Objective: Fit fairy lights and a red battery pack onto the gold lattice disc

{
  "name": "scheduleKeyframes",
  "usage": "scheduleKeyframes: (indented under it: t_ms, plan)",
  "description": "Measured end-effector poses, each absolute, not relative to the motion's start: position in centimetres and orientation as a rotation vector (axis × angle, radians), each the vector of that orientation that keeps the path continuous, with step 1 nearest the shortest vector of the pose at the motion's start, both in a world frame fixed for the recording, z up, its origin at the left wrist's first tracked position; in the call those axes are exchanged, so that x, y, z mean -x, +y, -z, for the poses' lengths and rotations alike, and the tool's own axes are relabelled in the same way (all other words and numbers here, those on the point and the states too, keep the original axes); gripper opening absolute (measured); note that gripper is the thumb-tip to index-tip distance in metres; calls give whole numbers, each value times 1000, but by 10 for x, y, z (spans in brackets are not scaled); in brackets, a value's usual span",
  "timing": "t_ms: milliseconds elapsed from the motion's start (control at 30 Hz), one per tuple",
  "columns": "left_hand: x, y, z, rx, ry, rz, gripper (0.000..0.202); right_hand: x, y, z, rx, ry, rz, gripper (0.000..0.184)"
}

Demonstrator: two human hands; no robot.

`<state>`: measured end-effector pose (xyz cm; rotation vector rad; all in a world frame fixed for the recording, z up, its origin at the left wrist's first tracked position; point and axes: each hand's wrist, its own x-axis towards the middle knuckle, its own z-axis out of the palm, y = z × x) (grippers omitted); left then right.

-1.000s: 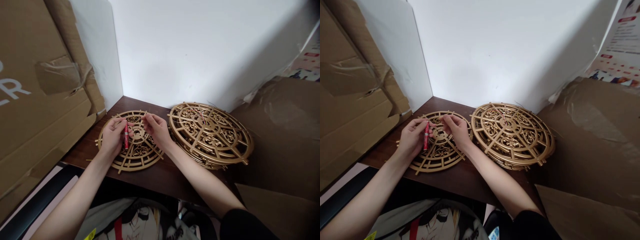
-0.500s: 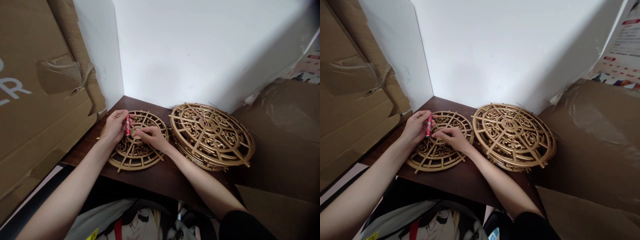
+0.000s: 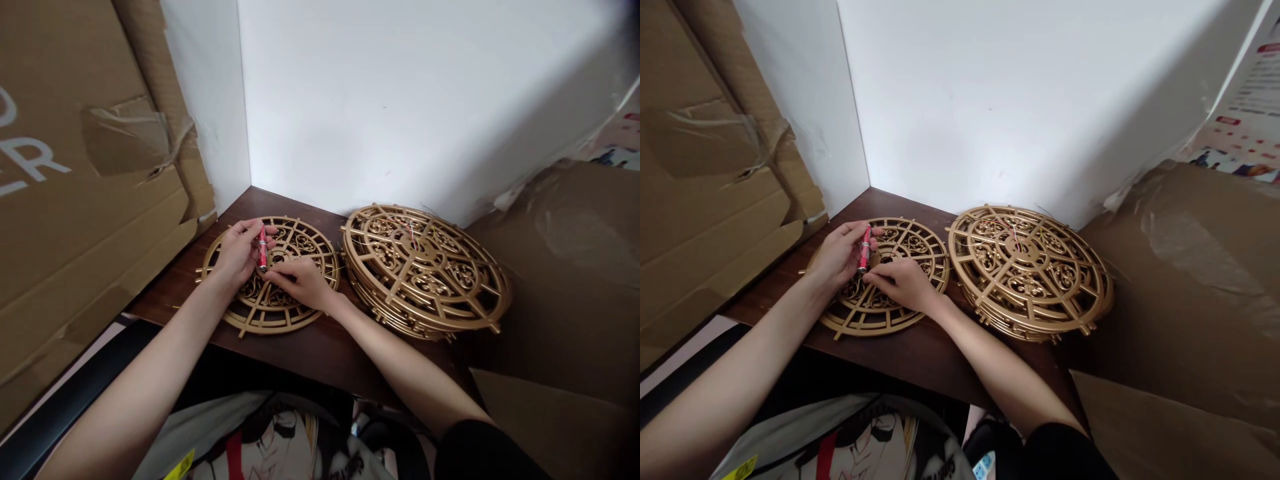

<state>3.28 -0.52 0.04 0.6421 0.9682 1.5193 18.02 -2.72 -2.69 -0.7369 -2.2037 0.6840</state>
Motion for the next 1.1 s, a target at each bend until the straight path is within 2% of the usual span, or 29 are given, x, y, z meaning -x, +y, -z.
scheduleKeyframes:
  t_ms: [367, 900, 1100]
  plan:
    - [-34, -7, 1, -667, 982, -1542, 8, -181, -29, 27, 698, -2186, -632, 36]
    - [-33, -8, 6, -702, 959, -1552, 7, -180, -32, 26, 720, -2245, -362, 32]
    - [-34, -11, 5, -712, 982, -1540, 6, -179, -34, 26, 722, -2198, -334, 24]
